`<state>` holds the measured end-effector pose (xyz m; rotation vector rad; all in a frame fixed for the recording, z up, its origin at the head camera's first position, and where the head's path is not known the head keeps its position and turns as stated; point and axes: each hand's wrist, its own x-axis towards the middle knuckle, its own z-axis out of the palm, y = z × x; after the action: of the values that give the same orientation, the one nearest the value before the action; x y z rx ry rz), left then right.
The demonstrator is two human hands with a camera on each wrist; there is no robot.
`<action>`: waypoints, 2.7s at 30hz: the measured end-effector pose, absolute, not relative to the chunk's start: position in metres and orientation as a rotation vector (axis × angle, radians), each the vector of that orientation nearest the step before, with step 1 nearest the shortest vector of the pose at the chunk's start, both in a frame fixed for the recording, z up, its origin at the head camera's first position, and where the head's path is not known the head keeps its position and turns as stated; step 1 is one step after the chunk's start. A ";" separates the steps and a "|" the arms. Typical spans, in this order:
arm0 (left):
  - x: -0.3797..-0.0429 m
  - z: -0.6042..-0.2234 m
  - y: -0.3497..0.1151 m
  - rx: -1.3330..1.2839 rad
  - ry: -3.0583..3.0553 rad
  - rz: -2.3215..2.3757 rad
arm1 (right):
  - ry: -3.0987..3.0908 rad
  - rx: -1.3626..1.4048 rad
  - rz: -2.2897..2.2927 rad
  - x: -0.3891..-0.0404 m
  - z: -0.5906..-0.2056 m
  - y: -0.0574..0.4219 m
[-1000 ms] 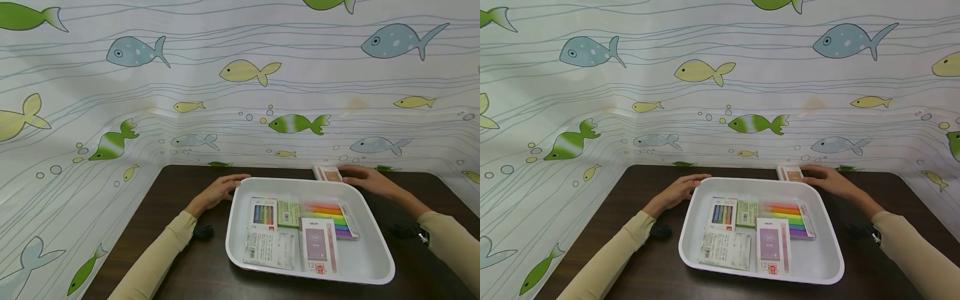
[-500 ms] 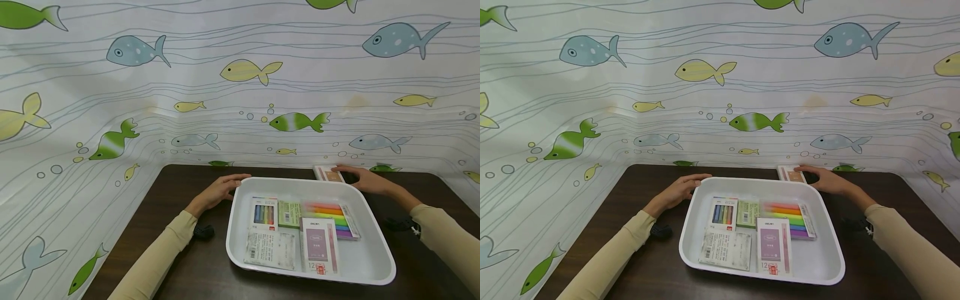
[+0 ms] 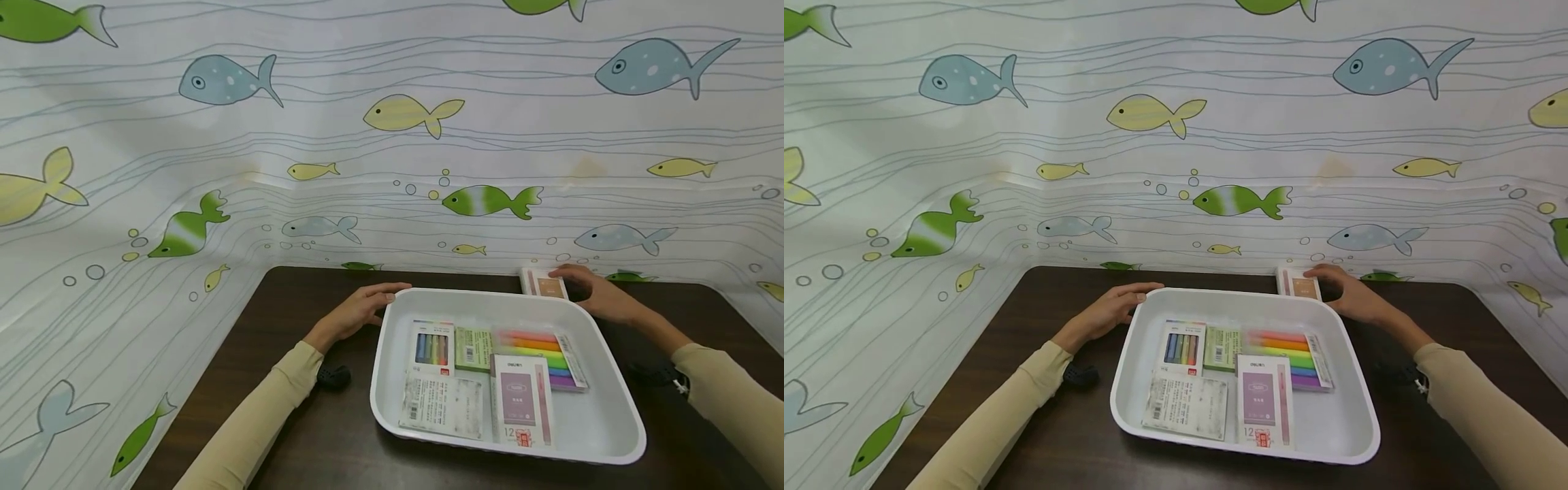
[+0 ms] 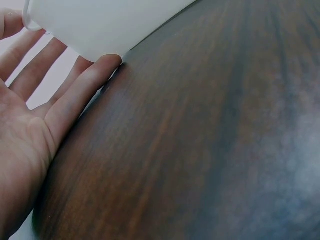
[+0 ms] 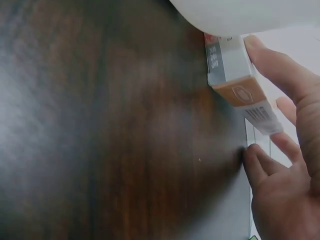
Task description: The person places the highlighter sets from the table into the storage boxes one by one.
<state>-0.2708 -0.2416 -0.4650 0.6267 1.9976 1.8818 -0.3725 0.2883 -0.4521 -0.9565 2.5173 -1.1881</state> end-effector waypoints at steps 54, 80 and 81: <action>-0.270 -0.466 -0.243 0.623 1.960 1.890 | 2.786 -0.453 -1.514 -0.340 -0.409 0.318; -0.271 -0.466 -0.239 0.610 2.000 1.898 | 2.738 -0.550 -1.485 -0.306 -0.386 0.307; -0.271 -0.465 -0.239 0.601 2.001 1.899 | 2.745 -0.560 -1.466 -0.305 -0.386 0.305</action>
<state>-0.2713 -0.2386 -0.4652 0.6007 2.0014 1.8994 -0.3052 0.3050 -0.3861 -0.5604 2.7453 -1.4656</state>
